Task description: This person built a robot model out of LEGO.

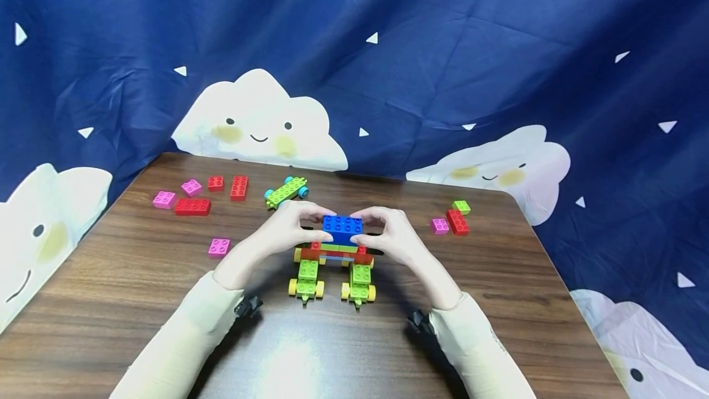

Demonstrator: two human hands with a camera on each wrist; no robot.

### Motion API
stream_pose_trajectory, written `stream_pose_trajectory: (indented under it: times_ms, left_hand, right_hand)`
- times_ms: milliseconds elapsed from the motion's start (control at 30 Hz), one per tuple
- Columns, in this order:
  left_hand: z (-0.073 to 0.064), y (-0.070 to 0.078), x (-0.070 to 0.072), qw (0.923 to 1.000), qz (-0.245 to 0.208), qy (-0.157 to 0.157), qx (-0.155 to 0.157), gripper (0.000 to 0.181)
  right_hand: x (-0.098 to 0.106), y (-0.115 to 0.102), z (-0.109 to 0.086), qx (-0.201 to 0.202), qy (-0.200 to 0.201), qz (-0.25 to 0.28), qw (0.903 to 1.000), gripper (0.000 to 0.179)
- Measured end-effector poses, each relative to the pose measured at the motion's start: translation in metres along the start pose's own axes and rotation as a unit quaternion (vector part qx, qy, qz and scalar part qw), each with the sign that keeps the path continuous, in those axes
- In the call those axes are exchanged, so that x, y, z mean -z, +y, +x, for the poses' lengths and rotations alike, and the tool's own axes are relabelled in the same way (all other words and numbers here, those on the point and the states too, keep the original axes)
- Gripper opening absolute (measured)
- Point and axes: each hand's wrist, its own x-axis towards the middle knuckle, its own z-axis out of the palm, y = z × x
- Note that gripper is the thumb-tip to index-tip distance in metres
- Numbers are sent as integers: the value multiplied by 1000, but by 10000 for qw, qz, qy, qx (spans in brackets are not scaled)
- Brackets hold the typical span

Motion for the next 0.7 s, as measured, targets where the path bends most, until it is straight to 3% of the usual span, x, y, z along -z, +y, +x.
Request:
stream_pose_trajectory:
  times_ms: [433,700]
  left_hand:
    - [0,-2,0,9997,-208,-137,84,42]
    - [1,-2,0,9994,231,-126,-243,41]
  right_hand:
    - [-1,1,-3,51,83,35,9999,37]
    - [-3,3,-2,183,117,-95,9997,35]
